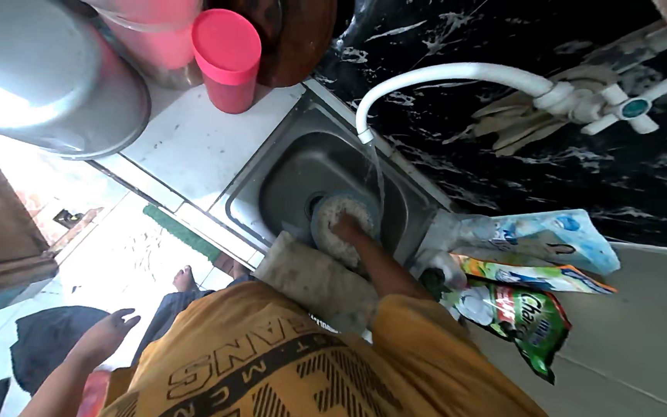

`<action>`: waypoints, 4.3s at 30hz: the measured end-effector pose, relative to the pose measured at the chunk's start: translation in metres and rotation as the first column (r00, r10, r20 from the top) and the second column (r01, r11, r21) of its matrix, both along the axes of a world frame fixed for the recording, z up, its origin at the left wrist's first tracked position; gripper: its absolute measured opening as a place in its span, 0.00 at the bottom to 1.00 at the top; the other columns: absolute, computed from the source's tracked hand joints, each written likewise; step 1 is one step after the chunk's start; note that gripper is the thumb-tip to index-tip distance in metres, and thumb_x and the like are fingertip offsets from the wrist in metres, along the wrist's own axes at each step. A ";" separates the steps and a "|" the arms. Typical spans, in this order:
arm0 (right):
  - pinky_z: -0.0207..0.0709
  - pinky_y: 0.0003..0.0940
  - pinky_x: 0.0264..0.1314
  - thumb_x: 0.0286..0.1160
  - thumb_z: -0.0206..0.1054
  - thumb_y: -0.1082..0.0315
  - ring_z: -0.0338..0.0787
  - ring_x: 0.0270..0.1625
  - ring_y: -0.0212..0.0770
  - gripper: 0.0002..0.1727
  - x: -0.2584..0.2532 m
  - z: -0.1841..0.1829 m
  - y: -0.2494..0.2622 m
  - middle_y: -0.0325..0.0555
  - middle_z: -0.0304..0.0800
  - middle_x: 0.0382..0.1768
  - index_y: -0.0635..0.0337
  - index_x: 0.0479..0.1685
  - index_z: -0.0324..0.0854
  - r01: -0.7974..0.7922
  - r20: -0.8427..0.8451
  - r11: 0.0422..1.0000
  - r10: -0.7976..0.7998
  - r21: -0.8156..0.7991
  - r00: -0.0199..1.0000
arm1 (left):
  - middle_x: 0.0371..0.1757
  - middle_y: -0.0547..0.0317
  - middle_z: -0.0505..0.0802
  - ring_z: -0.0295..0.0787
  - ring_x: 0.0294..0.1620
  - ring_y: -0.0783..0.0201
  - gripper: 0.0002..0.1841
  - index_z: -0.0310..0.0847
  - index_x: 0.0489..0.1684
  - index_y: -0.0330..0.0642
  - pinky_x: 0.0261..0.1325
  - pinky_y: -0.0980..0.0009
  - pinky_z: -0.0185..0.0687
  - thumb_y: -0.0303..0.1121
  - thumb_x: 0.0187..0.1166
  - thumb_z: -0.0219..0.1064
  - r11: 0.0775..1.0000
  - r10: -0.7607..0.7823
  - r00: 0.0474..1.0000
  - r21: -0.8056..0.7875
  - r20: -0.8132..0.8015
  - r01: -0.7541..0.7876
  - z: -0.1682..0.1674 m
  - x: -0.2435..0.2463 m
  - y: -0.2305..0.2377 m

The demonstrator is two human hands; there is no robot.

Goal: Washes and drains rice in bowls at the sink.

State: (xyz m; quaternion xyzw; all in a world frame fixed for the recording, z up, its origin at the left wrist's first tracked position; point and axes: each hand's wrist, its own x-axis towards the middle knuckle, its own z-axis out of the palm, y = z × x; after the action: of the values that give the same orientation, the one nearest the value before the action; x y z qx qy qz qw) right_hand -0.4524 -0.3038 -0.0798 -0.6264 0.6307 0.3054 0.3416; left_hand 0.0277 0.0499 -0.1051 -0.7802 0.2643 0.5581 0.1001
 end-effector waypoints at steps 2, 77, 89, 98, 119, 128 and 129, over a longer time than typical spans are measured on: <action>0.56 0.63 0.90 0.83 0.66 0.57 0.57 0.92 0.68 0.40 -0.004 0.003 0.019 0.69 0.49 0.92 0.67 0.91 0.57 -0.140 0.007 0.990 0.140 0.031 0.990 | 0.72 0.30 0.85 0.79 0.77 0.32 0.26 0.72 0.82 0.37 0.79 0.33 0.66 0.45 0.92 0.58 0.999 0.036 0.999 0.011 0.010 -0.036 0.000 0.002 0.012; 0.88 0.55 0.54 0.89 0.62 0.52 0.94 0.49 0.57 0.24 -0.014 0.079 -0.005 0.63 0.91 0.56 0.64 0.66 0.83 0.637 0.344 0.701 -0.540 -0.320 0.768 | 0.73 0.30 0.85 0.77 0.79 0.33 0.26 0.74 0.81 0.39 0.80 0.33 0.65 0.47 0.93 0.55 0.999 -0.033 0.999 -0.007 0.029 0.033 -0.022 0.032 -0.004; 0.86 0.52 0.60 0.90 0.52 0.67 0.83 0.68 0.62 0.28 -0.021 0.023 0.070 0.69 0.67 0.79 0.63 0.87 0.53 0.923 0.547 -0.231 -0.750 0.309 -0.371 | 0.72 0.31 0.86 0.78 0.78 0.33 0.26 0.75 0.80 0.38 0.80 0.34 0.65 0.45 0.92 0.58 0.999 0.021 1.000 -0.039 -0.013 -0.021 -0.017 0.013 -0.004; 0.87 0.51 0.48 0.81 0.53 0.81 0.85 0.55 0.58 0.24 -0.013 0.038 0.056 0.67 0.74 0.64 0.70 0.77 0.62 0.925 0.634 -0.250 -0.675 0.285 -0.378 | 0.70 0.32 0.87 0.81 0.76 0.35 0.25 0.76 0.79 0.38 0.80 0.37 0.68 0.45 0.92 0.58 0.999 -0.037 0.999 -0.017 0.028 0.037 -0.012 0.026 -0.006; 0.84 0.42 0.32 0.79 0.52 0.74 0.85 0.37 0.45 0.19 -0.048 0.151 0.143 0.53 0.77 0.47 0.60 0.69 0.63 0.897 0.726 -0.327 -0.534 0.297 -0.434 | 0.90 0.44 0.66 0.72 0.84 0.52 0.38 0.44 0.94 0.47 0.78 0.55 0.75 0.62 0.92 0.32 -0.369 0.668 -0.087 -0.227 -0.739 -0.901 0.095 0.087 -0.227; 0.82 0.33 0.26 0.77 0.56 0.75 0.83 0.30 0.38 0.14 -0.048 0.175 0.155 0.46 0.78 0.39 0.56 0.59 0.67 0.864 0.761 -0.437 -0.462 0.251 -0.455 | 0.62 0.59 0.83 0.84 0.55 0.64 0.34 0.64 0.77 0.55 0.54 0.63 0.82 0.69 0.85 0.44 -0.374 0.583 -0.107 -0.149 -0.805 -0.915 0.067 0.111 -0.266; 0.82 0.32 0.24 0.77 0.55 0.75 0.83 0.29 0.38 0.13 -0.048 0.177 0.153 0.46 0.78 0.38 0.56 0.58 0.67 0.858 0.758 -0.450 -0.463 0.245 -0.460 | 0.64 0.58 0.85 0.86 0.58 0.62 0.35 0.65 0.77 0.55 0.56 0.59 0.84 0.70 0.84 0.42 -0.376 0.502 -0.095 -0.118 -0.860 -0.919 0.069 0.110 -0.265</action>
State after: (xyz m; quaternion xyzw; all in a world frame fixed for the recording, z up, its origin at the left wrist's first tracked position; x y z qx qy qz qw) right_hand -0.5003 -0.1510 0.0971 0.0358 0.7457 -0.5387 0.3904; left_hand 0.1381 -0.2147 -0.0359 -0.4933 -0.1425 0.4197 -0.7485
